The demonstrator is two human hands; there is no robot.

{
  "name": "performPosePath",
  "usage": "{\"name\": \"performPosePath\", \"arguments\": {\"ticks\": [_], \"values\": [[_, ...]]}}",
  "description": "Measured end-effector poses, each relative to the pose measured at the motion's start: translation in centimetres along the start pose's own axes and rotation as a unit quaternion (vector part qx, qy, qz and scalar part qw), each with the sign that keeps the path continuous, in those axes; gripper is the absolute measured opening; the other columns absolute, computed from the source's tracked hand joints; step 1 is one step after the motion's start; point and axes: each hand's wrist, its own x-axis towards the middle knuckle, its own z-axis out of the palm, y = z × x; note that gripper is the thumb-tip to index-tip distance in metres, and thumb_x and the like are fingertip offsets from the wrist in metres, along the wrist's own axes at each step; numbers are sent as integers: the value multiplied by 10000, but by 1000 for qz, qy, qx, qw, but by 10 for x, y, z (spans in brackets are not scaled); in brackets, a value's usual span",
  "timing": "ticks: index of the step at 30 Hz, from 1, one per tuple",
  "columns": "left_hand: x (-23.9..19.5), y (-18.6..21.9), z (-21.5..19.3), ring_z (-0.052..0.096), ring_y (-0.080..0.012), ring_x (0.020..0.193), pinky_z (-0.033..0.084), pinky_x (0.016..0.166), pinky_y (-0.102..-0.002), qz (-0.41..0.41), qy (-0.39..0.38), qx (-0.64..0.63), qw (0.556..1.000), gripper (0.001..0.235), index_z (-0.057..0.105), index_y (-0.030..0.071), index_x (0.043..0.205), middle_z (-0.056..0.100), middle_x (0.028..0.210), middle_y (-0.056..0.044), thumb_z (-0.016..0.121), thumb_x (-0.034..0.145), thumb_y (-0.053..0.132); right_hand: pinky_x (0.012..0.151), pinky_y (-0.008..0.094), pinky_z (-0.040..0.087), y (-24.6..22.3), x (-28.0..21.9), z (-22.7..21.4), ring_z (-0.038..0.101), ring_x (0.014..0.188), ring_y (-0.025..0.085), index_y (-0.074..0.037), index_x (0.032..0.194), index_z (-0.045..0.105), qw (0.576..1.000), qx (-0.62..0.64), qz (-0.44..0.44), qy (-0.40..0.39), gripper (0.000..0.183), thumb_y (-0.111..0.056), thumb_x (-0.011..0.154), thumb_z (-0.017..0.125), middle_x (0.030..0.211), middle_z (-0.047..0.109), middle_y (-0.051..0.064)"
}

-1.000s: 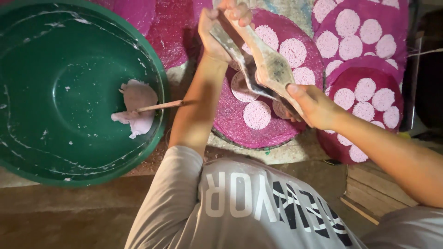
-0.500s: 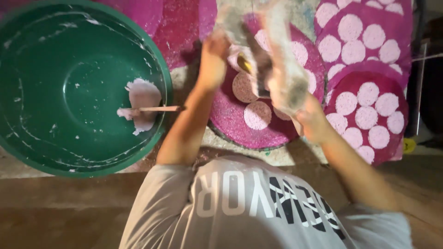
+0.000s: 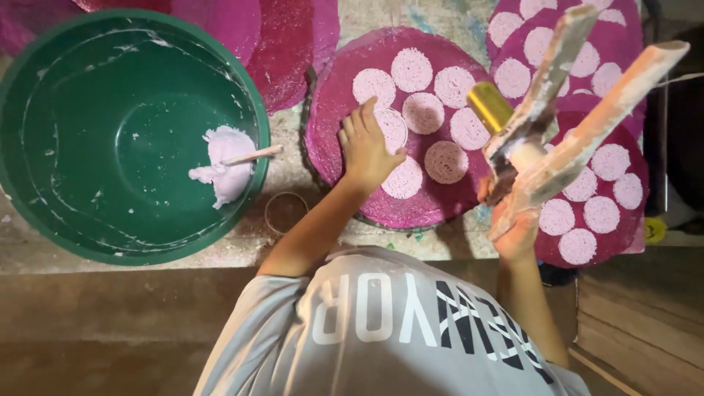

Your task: The person uses a handheld applicator to dispense pink paste into circular molds on a pink tray, creating decorative dots. They repeatedly reload the applicator from a green bowl and continue filling the molds in sequence.

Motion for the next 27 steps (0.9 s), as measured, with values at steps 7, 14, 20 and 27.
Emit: {"name": "performPosePath", "arguments": {"ticks": [7,14,20,27], "values": [[-6,16,-30,386,-365,1276,302,1125,-540,34,40,-37,998,1090,245,-36,1492,383,1422,-254,924,724,332,865,363,434,6,-24,-32,527,1016,191,-111,1312,541,999,21,-25,23,766,-744,904,679,1137,567,27],[-45,-37,-182,387,-257,1418,420,1203,-401,108,376,-71,918,1012,178,78,1554,312,1468,-134,865,812,109,979,333,456,6,-48,-67,533,1094,240,-96,1144,507,994,88,56,43,665,-669,924,762,1121,536,32],[-54,-80,-252,430,-414,1274,323,1135,-642,-90,201,256,941,1084,351,-17,1415,466,1328,-238,1022,628,306,953,342,462,10,-40,-60,541,1099,226,-122,1302,546,996,60,41,46,778,-747,863,695,1191,578,39],[-30,-13,-116,432,-404,1307,339,1160,-503,131,-16,-109,985,1057,319,50,1464,487,1388,-232,976,649,191,909,372,442,8,-21,-20,529,1030,201,-144,1275,540,1000,16,-14,8,749,-787,900,626,1153,559,12]]}}
